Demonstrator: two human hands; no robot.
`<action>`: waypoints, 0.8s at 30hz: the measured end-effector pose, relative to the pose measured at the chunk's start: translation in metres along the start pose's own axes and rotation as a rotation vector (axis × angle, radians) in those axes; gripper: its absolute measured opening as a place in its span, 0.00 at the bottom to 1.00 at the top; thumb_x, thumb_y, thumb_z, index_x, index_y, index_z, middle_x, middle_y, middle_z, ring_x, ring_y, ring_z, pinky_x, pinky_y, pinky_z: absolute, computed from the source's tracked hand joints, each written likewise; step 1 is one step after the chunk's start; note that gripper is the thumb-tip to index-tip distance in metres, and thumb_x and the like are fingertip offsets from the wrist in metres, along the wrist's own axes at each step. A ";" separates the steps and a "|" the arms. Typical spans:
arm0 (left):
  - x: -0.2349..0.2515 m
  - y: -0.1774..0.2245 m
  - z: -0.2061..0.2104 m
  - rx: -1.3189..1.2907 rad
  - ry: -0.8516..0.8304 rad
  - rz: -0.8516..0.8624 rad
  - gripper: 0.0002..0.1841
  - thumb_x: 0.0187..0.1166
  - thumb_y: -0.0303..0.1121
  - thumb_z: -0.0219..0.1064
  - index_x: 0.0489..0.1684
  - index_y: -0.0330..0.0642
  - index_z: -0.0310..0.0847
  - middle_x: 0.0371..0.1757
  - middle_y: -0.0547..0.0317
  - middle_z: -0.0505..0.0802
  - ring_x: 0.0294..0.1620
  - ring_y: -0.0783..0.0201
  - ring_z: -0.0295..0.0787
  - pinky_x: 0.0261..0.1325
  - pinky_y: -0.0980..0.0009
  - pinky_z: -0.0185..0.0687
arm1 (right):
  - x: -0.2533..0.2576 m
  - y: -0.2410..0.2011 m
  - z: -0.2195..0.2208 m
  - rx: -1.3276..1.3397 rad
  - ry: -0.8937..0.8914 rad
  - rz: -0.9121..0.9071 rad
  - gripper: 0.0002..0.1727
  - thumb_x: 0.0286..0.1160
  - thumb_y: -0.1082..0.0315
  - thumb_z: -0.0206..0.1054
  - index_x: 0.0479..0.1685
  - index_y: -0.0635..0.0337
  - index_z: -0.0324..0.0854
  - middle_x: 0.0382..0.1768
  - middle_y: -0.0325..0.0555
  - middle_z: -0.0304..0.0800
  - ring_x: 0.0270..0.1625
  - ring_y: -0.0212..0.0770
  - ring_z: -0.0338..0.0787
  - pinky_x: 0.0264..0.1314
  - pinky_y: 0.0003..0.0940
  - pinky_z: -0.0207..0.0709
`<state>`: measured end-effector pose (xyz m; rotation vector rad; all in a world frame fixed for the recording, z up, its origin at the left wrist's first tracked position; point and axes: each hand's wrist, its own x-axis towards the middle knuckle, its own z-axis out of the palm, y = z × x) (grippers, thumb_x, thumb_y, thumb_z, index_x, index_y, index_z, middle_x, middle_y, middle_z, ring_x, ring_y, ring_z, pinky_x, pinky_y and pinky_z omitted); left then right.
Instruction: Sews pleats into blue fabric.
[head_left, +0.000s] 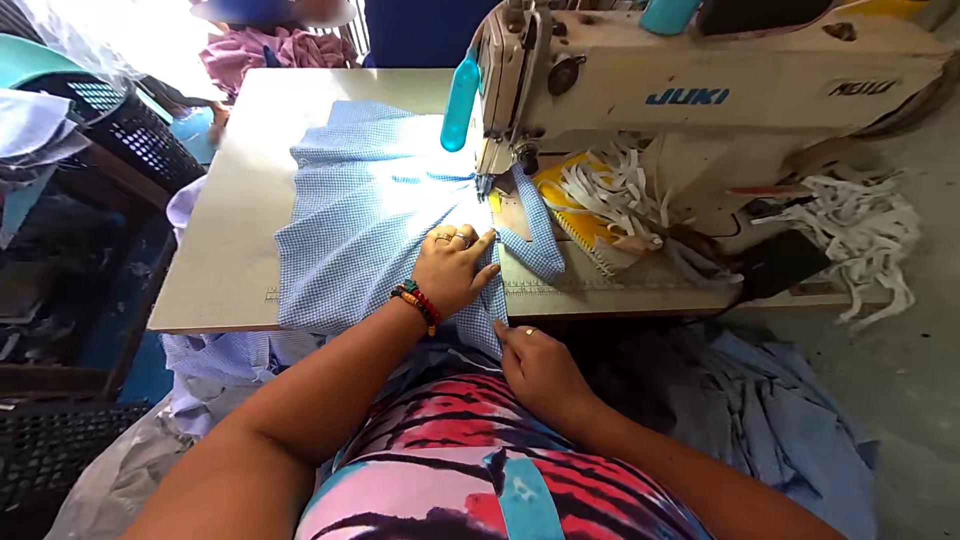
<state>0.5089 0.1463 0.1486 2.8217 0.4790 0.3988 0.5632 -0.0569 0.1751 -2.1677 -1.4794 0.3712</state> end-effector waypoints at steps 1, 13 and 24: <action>0.004 -0.003 0.001 0.009 -0.030 -0.013 0.31 0.88 0.55 0.49 0.83 0.51 0.76 0.70 0.42 0.86 0.74 0.41 0.79 0.82 0.39 0.59 | 0.003 0.001 0.000 -0.014 0.004 -0.002 0.23 0.77 0.74 0.55 0.67 0.70 0.86 0.47 0.61 0.95 0.49 0.54 0.96 0.55 0.44 0.88; 0.038 -0.024 -0.002 0.057 -0.103 -0.049 0.30 0.88 0.56 0.50 0.83 0.53 0.75 0.72 0.45 0.86 0.76 0.40 0.78 0.80 0.36 0.58 | 0.044 0.004 -0.004 -0.090 -0.087 0.056 0.23 0.82 0.72 0.52 0.71 0.68 0.84 0.48 0.61 0.94 0.50 0.55 0.94 0.56 0.46 0.86; 0.087 0.022 -0.008 -0.809 -0.191 -0.062 0.30 0.86 0.25 0.60 0.90 0.38 0.62 0.87 0.44 0.74 0.86 0.53 0.70 0.87 0.58 0.63 | 0.046 0.002 -0.006 -0.040 -0.106 0.100 0.21 0.82 0.71 0.55 0.66 0.68 0.86 0.51 0.63 0.94 0.55 0.59 0.94 0.60 0.53 0.85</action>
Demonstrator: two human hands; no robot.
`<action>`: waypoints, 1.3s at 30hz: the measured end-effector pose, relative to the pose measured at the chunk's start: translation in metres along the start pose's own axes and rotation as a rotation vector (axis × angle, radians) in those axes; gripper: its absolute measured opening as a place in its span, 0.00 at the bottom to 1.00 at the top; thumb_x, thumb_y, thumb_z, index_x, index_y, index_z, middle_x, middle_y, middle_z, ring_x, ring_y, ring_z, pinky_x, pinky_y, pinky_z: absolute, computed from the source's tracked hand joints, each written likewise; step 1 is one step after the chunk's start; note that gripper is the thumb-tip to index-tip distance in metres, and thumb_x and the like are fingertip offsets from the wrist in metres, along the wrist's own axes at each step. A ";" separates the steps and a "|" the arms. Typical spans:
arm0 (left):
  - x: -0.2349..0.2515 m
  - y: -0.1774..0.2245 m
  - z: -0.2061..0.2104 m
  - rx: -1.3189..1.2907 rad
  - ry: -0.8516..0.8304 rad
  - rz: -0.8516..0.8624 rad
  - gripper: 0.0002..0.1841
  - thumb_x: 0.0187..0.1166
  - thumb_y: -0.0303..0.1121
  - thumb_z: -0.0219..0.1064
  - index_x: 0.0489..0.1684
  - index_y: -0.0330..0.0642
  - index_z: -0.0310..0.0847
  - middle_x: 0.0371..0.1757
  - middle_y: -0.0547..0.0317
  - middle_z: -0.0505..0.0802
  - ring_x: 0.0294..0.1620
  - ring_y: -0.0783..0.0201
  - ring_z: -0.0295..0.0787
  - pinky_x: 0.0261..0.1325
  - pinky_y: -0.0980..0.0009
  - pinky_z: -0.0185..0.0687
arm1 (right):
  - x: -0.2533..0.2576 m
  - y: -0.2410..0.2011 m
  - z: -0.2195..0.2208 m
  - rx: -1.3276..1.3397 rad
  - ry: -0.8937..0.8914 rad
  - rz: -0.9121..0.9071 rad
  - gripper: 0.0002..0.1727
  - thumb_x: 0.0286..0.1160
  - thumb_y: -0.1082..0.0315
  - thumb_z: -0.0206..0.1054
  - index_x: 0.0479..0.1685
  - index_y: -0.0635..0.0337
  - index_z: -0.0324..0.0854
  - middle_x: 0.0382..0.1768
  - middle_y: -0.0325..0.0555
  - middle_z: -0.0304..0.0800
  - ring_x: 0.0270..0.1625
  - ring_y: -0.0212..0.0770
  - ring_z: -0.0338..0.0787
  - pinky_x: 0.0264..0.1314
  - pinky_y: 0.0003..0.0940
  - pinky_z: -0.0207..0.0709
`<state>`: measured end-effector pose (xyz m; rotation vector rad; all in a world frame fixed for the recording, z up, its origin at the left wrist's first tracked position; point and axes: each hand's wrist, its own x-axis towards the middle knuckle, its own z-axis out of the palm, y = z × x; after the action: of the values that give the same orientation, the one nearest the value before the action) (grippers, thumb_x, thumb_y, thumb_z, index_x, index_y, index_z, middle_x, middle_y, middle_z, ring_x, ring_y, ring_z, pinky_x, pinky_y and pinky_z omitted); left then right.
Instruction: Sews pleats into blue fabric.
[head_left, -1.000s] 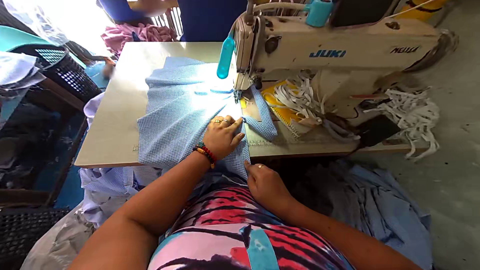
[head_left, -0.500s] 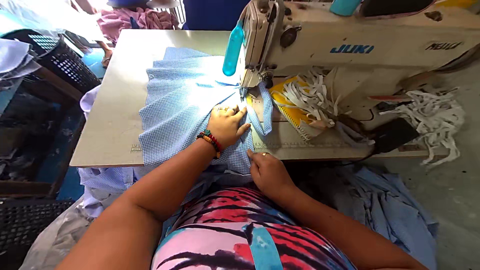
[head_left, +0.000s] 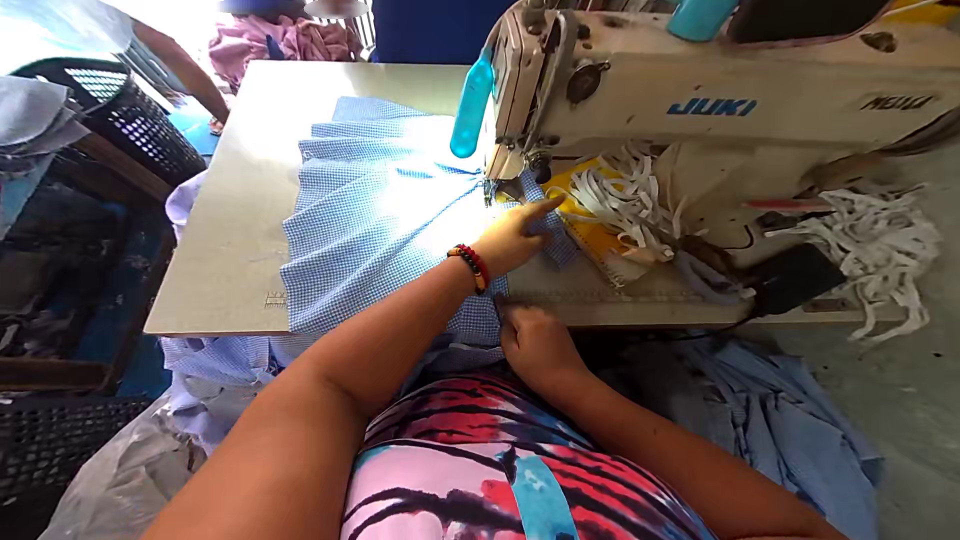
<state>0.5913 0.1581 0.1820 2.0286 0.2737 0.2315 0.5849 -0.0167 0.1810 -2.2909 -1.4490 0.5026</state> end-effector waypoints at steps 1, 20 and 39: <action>-0.003 0.003 0.004 -0.217 0.031 0.025 0.29 0.86 0.22 0.59 0.88 0.36 0.63 0.87 0.45 0.74 0.84 0.57 0.73 0.84 0.63 0.68 | 0.000 0.001 0.001 0.000 0.016 -0.005 0.21 0.82 0.71 0.55 0.67 0.68 0.86 0.50 0.63 0.94 0.54 0.59 0.95 0.59 0.53 0.85; -0.045 -0.025 -0.006 0.821 0.118 -0.169 0.27 0.90 0.49 0.51 0.85 0.52 0.73 0.80 0.53 0.83 0.83 0.44 0.72 0.82 0.33 0.51 | 0.024 0.010 0.003 -0.088 0.106 -0.080 0.21 0.79 0.74 0.56 0.66 0.70 0.86 0.45 0.63 0.93 0.47 0.59 0.95 0.49 0.52 0.87; -0.232 -0.030 0.009 0.430 0.528 0.298 0.11 0.76 0.23 0.64 0.39 0.38 0.96 0.39 0.49 0.97 0.49 0.50 0.94 0.58 0.54 0.83 | 0.083 0.006 -0.007 -0.228 0.036 -0.147 0.23 0.83 0.71 0.51 0.66 0.78 0.81 0.61 0.84 0.83 0.68 0.83 0.81 0.68 0.81 0.65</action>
<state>0.3688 0.0962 0.1406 2.4026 0.3686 0.9717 0.6265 0.0557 0.1760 -2.3251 -1.7184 0.2631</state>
